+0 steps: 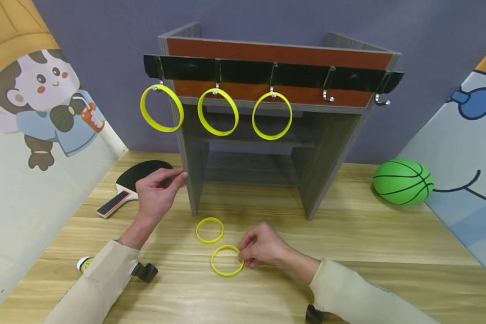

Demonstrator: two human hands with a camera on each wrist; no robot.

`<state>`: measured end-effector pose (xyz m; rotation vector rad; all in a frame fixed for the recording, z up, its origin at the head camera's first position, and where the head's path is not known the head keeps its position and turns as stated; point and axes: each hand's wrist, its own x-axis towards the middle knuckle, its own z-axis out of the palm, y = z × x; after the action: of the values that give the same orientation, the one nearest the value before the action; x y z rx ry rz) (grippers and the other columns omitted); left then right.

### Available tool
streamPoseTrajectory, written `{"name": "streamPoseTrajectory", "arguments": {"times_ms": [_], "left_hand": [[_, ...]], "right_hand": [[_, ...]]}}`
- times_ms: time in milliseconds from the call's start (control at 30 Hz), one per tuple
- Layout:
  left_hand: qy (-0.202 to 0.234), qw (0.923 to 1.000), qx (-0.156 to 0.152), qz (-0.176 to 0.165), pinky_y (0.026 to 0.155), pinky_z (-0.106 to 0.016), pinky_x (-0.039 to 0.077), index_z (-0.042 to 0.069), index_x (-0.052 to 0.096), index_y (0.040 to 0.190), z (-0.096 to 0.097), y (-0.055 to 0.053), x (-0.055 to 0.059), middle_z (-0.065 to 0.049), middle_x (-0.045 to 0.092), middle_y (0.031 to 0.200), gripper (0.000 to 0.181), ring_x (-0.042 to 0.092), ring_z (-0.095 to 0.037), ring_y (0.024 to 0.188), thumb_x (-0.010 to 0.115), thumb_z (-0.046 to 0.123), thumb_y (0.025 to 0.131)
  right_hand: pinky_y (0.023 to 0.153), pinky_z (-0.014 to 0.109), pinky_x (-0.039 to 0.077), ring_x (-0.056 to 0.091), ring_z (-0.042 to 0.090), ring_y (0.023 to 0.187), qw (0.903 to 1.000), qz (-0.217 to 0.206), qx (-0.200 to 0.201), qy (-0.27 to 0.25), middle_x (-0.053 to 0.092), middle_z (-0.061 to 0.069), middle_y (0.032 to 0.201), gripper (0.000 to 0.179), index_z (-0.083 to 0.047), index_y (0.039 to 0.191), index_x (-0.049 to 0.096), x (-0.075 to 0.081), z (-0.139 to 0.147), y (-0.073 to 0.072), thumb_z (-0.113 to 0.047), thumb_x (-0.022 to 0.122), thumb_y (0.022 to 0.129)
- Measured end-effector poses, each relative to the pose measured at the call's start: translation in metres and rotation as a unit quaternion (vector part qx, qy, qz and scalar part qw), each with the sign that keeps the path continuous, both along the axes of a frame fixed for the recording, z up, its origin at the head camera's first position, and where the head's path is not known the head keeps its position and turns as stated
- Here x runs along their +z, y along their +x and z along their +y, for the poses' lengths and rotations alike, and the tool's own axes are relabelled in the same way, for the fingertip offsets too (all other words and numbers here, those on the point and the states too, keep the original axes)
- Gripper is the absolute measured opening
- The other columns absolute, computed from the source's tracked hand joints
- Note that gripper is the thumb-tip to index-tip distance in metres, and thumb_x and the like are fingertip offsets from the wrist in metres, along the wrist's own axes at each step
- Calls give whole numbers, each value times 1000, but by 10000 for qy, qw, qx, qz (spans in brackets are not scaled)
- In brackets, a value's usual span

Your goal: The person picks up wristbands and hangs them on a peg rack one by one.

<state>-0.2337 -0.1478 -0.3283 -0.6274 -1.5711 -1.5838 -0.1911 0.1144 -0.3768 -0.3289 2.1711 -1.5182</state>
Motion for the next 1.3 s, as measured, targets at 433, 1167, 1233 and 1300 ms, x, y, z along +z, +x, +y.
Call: {"name": "streamPoseTrajectory", "arguments": {"times_ms": [433,1167,1233,1300], "left_hand": [[0,10000,-18,-29,53,-15,50,-17,68,84,-1,-3,-4,-28,62,72,14,65,-14,58,68,-24,71],[-41,10000,57,-64,53,-16,51,-16,69,84,-5,-8,-10,-27,63,72,16,65,-13,58,67,-25,72],[-24,10000,35,-85,54,-16,51,-16,69,85,-7,-11,-13,-27,63,73,16,65,-13,59,67,-25,71],[-18,10000,19,-91,54,-16,51,-16,69,85,-7,-11,-13,-27,63,73,16,65,-14,59,67,-25,71]], "right_hand": [[51,35,56,63,20,52,9992,199,192,-289,64,14,64,9,8,78,68,-2,11,2,11,69,70],[58,39,57,63,21,57,9940,-49,4,-1096,64,14,71,15,15,85,65,26,42,5,8,70,74],[58,39,57,64,21,57,9937,3,-40,-1119,64,15,70,15,15,85,65,30,44,5,7,71,74],[59,41,57,65,22,58,9935,54,-66,-1133,65,16,71,15,14,86,65,34,46,5,6,72,74]]}}
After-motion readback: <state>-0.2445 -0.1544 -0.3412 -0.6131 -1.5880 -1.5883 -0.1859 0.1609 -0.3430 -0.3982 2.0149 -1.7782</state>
